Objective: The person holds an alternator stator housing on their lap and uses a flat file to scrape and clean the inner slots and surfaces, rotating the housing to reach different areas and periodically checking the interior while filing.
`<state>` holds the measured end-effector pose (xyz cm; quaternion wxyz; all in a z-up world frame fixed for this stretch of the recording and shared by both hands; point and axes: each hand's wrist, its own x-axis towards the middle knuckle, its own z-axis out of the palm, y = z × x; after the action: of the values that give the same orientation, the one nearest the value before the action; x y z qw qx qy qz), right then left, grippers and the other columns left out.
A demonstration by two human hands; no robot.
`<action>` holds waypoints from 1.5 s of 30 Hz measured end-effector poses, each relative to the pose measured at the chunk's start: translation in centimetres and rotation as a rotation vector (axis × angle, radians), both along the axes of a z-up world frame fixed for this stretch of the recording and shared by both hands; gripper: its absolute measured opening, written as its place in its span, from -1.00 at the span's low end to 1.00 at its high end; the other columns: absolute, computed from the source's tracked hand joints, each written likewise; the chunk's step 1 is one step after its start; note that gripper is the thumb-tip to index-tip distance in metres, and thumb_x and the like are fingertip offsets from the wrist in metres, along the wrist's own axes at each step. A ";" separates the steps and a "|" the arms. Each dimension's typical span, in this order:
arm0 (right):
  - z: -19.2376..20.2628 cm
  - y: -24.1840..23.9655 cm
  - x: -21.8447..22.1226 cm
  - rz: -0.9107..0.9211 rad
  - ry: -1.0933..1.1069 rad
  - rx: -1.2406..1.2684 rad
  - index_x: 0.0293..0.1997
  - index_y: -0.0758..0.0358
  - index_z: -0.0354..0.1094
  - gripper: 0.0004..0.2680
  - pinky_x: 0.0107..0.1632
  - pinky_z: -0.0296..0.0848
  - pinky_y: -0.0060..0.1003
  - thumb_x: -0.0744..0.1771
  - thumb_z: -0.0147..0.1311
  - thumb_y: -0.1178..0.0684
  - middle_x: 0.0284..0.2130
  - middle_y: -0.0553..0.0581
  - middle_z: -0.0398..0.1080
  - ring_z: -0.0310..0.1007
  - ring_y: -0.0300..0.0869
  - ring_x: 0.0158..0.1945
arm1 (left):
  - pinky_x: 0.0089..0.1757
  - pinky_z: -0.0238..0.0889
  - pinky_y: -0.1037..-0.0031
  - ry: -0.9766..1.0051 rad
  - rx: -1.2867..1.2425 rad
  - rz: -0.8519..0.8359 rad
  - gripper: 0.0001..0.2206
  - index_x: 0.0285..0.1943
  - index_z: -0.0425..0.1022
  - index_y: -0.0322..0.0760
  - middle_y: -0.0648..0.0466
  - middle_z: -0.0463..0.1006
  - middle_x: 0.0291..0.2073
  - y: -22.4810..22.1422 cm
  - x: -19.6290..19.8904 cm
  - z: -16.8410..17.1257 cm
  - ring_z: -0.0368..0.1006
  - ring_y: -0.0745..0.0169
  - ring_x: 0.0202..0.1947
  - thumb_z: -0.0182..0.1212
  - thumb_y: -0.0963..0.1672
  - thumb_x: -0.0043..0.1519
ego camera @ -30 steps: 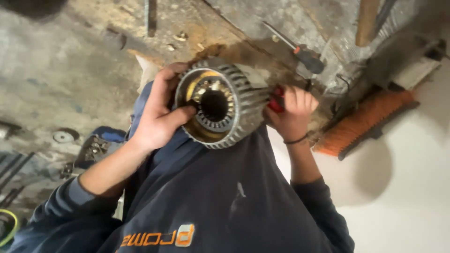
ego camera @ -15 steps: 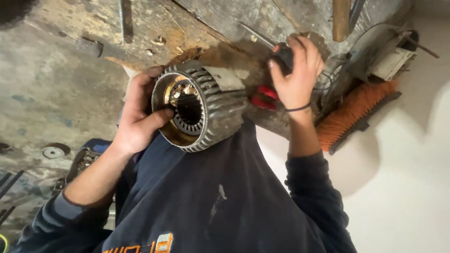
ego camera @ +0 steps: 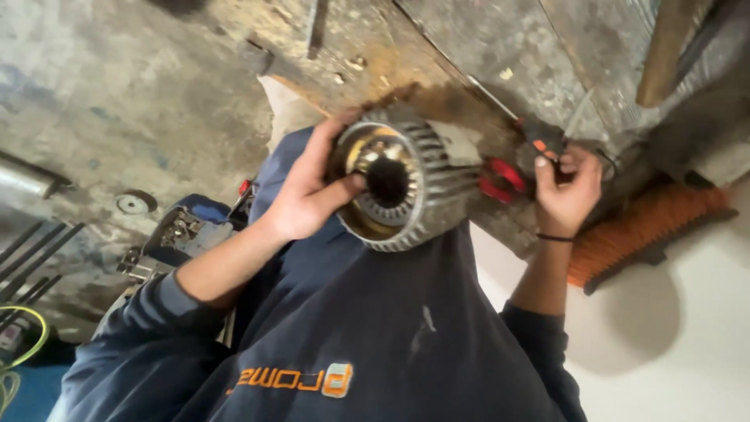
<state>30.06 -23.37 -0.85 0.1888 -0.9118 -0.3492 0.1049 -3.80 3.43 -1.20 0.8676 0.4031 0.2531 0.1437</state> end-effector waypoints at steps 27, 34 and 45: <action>0.9 11.4 -10.2 0.440 0.748 0.048 -0.06 0.28 0.44 -0.84 -0.12 0.53 -0.29 0.29 0.16 0.24 -0.18 0.07 0.52 0.54 -0.14 -0.18 | 0.43 -0.01 0.37 -0.066 -0.003 0.083 -0.35 0.59 0.03 -0.38 -0.09 0.21 0.50 0.6 0.6 -0.1 0.09 0.12 0.54 0.05 -0.34 0.25; -3.2 12.4 -11.3 0.000 1.558 0.029 0.25 0.34 0.34 -0.66 0.20 0.50 -0.27 0.32 0.22 0.31 0.10 0.10 0.48 0.46 -0.18 0.16 | 0.45 -0.03 0.36 -0.091 -0.036 0.102 -0.32 0.60 0.00 -0.38 -0.11 0.20 0.50 0.5 0.5 -0.1 0.09 0.12 0.55 -0.02 -0.36 0.21; -4.4 10.8 -11.0 -0.006 1.647 0.091 0.31 0.37 0.23 -0.66 0.19 0.45 -0.33 0.37 0.14 0.25 0.13 0.15 0.43 0.45 -0.19 0.16 | 0.45 0.02 0.34 -0.052 0.067 0.086 -0.32 0.59 0.04 -0.38 -0.13 0.26 0.48 0.6 0.6 0.0 0.14 0.08 0.55 0.01 -0.36 0.19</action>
<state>19.04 -12.56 -5.24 0.4215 -0.5353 -0.1006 0.7250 -3.18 4.07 -1.22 0.8530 0.4167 0.2425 0.1997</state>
